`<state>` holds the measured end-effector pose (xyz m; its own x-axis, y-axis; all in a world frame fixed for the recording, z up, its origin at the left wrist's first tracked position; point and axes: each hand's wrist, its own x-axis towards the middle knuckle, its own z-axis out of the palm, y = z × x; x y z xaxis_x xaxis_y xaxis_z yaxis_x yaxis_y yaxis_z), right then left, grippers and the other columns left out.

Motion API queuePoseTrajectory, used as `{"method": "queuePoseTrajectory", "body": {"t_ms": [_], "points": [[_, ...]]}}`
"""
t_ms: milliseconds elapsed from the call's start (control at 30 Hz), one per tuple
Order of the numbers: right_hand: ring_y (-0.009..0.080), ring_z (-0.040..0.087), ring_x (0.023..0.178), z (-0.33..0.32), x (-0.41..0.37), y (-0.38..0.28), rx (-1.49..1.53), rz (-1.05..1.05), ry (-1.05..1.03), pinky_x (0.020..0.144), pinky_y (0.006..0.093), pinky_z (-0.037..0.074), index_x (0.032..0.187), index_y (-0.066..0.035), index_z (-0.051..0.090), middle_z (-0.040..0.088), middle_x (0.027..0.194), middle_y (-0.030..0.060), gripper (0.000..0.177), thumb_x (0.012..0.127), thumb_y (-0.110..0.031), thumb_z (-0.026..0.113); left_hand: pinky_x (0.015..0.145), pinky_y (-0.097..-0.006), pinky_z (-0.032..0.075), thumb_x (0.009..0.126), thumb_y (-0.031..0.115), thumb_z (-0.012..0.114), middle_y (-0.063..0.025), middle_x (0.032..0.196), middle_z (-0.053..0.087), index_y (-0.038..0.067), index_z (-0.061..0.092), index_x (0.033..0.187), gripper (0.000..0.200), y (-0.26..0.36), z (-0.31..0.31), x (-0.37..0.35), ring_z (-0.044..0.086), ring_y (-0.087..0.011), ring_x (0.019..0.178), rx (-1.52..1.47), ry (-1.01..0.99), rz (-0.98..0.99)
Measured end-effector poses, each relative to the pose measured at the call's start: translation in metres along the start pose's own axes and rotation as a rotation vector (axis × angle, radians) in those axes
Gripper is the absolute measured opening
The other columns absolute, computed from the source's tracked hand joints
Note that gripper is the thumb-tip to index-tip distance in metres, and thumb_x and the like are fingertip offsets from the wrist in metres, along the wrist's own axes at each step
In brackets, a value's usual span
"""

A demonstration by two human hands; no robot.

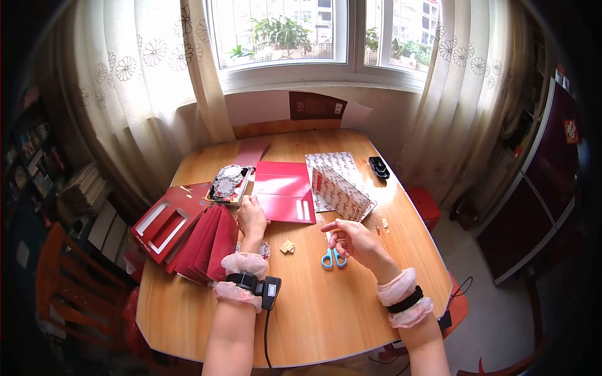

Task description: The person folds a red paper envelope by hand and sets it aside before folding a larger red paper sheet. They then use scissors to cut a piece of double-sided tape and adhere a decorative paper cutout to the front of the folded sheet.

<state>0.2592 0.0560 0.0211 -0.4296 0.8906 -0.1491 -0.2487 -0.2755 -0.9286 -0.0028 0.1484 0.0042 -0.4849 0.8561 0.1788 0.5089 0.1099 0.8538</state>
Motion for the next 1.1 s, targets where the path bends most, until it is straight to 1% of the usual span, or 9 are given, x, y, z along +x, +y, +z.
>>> {"method": "queuePoseTrajectory", "body": {"t_ms": [33, 67, 133, 167, 233, 367, 600, 933, 1100], "points": [[0.0083, 0.055, 0.049, 0.001, 0.0, 0.0, -0.001, 0.002, 0.002, 0.044, 0.0212, 0.045, 0.117, 0.0, 0.059, 0.065, 0.075, 0.0065, 0.042, 0.105, -0.033, 0.036, 0.071, -0.0447, 0.054, 0.101, 0.03, 0.045, -0.0171, 0.09, 0.069, 0.004, 0.057, 0.108, 0.03, 0.007, -0.006, -0.003, 0.07, -0.0316, 0.068, 0.036, -0.094, -0.07], [0.0079, 0.055, 0.049, 0.001, 0.0, 0.0, -0.009, 0.007, -0.002, 0.044, 0.021, 0.045, 0.117, 0.0, 0.059, 0.065, 0.075, 0.0067, 0.042, 0.105, -0.033, 0.036, 0.071, -0.0447, 0.054, 0.101, 0.03, 0.045, -0.0171, 0.09, 0.069, 0.004, 0.057, 0.108, 0.03, -0.007, 0.005, 0.006, 0.07, -0.0316, 0.068, 0.035, -0.096, -0.072], [0.0076, 0.055, 0.049, 0.001, 0.001, 0.001, -0.016, 0.013, -0.007, 0.043, 0.0209, 0.045, 0.117, 0.0, 0.059, 0.065, 0.075, 0.0069, 0.042, 0.105, -0.033, 0.037, 0.085, -0.0461, 0.051, 0.097, 0.04, 0.052, -0.0213, 0.104, 0.066, 0.003, 0.054, 0.117, 0.042, -0.046, 0.032, 0.029, 0.067, -0.0342, 0.097, 0.173, 0.034, 0.125], [0.0073, 0.055, 0.049, 0.0, 0.002, 0.003, -0.018, 0.017, -0.013, 0.043, 0.0208, 0.045, 0.116, 0.0, 0.059, 0.065, 0.075, 0.007, 0.041, 0.105, -0.033, 0.038, 0.085, -0.0461, 0.051, 0.097, 0.04, 0.052, -0.0213, 0.104, 0.066, 0.003, 0.054, 0.117, 0.042, -0.033, 0.023, 0.02, 0.067, -0.0342, 0.097, 0.174, 0.034, 0.123], [0.0071, 0.055, 0.049, 0.001, 0.003, 0.005, -0.016, 0.025, -0.02, 0.043, 0.0208, 0.045, 0.116, 0.0, 0.059, 0.065, 0.075, 0.007, 0.04, 0.105, -0.032, 0.04, 0.097, -0.0486, 0.045, 0.084, 0.052, 0.068, -0.0246, 0.127, 0.054, 0.002, 0.05, 0.126, 0.068, 0.01, -0.008, -0.012, 0.052, -0.0377, 0.122, 0.399, -0.156, 0.04], [0.0081, 0.055, 0.048, 0.006, 0.003, 0.005, -0.011, 0.038, -0.015, 0.044, 0.0208, 0.045, 0.114, 0.003, 0.059, 0.065, 0.076, 0.0076, 0.033, 0.104, -0.024, 0.044, 0.101, -0.0459, 0.045, 0.066, 0.055, 0.082, -0.0213, 0.14, 0.041, 0.0, 0.048, 0.13, 0.09, 0.004, -0.013, -0.021, 0.043, -0.0403, 0.128, 0.674, -0.347, 0.26], [0.0039, 0.055, 0.053, 0.01, 0.003, 0.01, -0.062, 0.062, -0.014, 0.043, 0.0164, 0.041, 0.113, -0.001, 0.062, 0.066, 0.076, 0.0049, 0.026, 0.101, -0.021, 0.051, 0.099, -0.043, 0.046, 0.065, 0.048, 0.085, -0.0219, 0.135, 0.045, 0.002, 0.053, 0.126, 0.082, 0.002, -0.004, -0.019, 0.047, -0.0364, 0.123, 0.671, -0.302, 0.221], [0.0037, 0.055, 0.053, 0.019, 0.004, 0.016, -0.128, 0.088, -0.007, 0.044, 0.0174, 0.042, 0.111, -0.001, 0.063, 0.065, 0.074, 0.0031, 0.023, 0.099, -0.018, 0.052, 0.094, -0.0444, 0.048, 0.073, 0.036, 0.082, -0.0207, 0.122, 0.054, 0.005, 0.055, 0.124, 0.065, -0.013, 0.004, -0.015, 0.051, -0.0382, 0.116, 0.541, -0.117, 0.424], [0.005, 0.056, 0.055, 0.033, 0.006, 0.028, -0.401, -0.149, 0.134, 0.046, 0.0207, 0.042, 0.102, -0.001, 0.067, 0.064, 0.072, 0.0024, 0.015, 0.093, -0.008, 0.057, 0.092, -0.0423, 0.048, 0.082, 0.023, 0.074, -0.0213, 0.114, 0.061, 0.003, 0.06, 0.118, 0.044, -0.009, -0.032, -0.031, 0.057, -0.037, 0.11, 0.293, -0.222, 0.496]]}}
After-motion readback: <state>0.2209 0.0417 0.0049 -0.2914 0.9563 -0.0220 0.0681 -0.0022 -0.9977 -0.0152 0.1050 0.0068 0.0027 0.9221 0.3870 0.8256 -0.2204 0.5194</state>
